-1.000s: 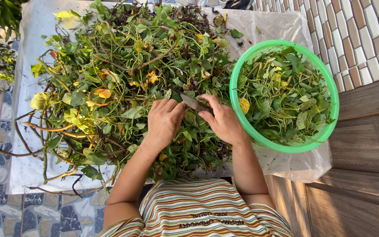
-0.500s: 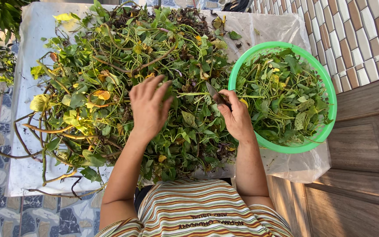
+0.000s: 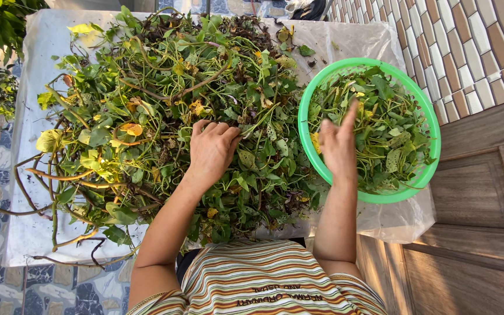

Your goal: The person sorts a large pile of harvested leafy vines on a plastic-covered table, holding each vine and stripping or cutting the edible leaves and tender tips with a small knife, dropping the usable greens into a green plastic basin and leaving stems and damaged leaves on the table.

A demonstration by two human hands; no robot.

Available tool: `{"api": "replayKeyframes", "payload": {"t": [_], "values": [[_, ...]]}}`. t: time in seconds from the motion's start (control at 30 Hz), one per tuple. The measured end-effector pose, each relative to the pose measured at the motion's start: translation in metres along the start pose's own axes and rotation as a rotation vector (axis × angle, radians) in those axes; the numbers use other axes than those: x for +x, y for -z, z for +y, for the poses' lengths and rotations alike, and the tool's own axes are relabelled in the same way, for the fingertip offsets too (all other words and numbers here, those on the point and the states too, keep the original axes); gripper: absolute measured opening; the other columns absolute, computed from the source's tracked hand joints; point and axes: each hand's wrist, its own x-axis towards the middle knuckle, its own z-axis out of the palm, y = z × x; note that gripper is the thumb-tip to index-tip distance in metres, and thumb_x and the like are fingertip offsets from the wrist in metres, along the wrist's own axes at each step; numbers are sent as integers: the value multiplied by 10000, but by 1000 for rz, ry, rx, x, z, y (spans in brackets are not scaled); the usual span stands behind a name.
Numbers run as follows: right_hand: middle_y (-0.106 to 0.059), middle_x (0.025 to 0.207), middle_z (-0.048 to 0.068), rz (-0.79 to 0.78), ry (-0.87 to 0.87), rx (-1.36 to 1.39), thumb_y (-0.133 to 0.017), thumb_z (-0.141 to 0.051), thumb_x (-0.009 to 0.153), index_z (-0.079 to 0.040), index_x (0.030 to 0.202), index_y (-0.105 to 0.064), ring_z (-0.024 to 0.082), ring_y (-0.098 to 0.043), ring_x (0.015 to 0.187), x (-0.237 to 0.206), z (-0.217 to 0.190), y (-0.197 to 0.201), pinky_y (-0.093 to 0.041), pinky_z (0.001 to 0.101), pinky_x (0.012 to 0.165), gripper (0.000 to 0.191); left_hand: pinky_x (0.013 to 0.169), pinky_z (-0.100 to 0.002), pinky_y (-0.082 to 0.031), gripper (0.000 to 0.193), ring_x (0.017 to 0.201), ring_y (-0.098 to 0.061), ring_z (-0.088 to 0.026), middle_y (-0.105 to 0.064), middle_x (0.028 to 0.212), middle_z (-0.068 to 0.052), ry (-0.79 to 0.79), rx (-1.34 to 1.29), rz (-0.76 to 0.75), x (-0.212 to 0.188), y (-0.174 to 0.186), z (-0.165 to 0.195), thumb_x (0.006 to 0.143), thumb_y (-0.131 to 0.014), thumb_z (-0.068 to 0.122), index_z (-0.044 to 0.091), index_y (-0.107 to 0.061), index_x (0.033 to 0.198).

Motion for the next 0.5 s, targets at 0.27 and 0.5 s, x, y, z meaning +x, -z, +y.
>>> {"api": "replayKeyframes", "payload": {"t": [0.27, 0.5], "values": [[-766, 1004, 145, -503, 527, -89, -618, -309, 1069, -64, 1406, -483, 222, -753, 845, -30, -35, -47, -559, 365, 701, 438, 1061, -475, -381, 181, 888, -631, -219, -648, 873, -15, -97, -3, 29, 8, 10, 14, 871, -772, 227, 129, -748, 1022], [-747, 958, 145, -221, 387, -170, -579, -292, 1067, -20, 1242, -501, 276, -741, 827, -26, -27, -61, -536, 389, 670, 333, 1063, -493, -363, 158, 881, -626, -227, -653, 869, -16, -81, -19, -6, 16, 16, 19, 883, -790, 273, 134, -744, 942]]}}
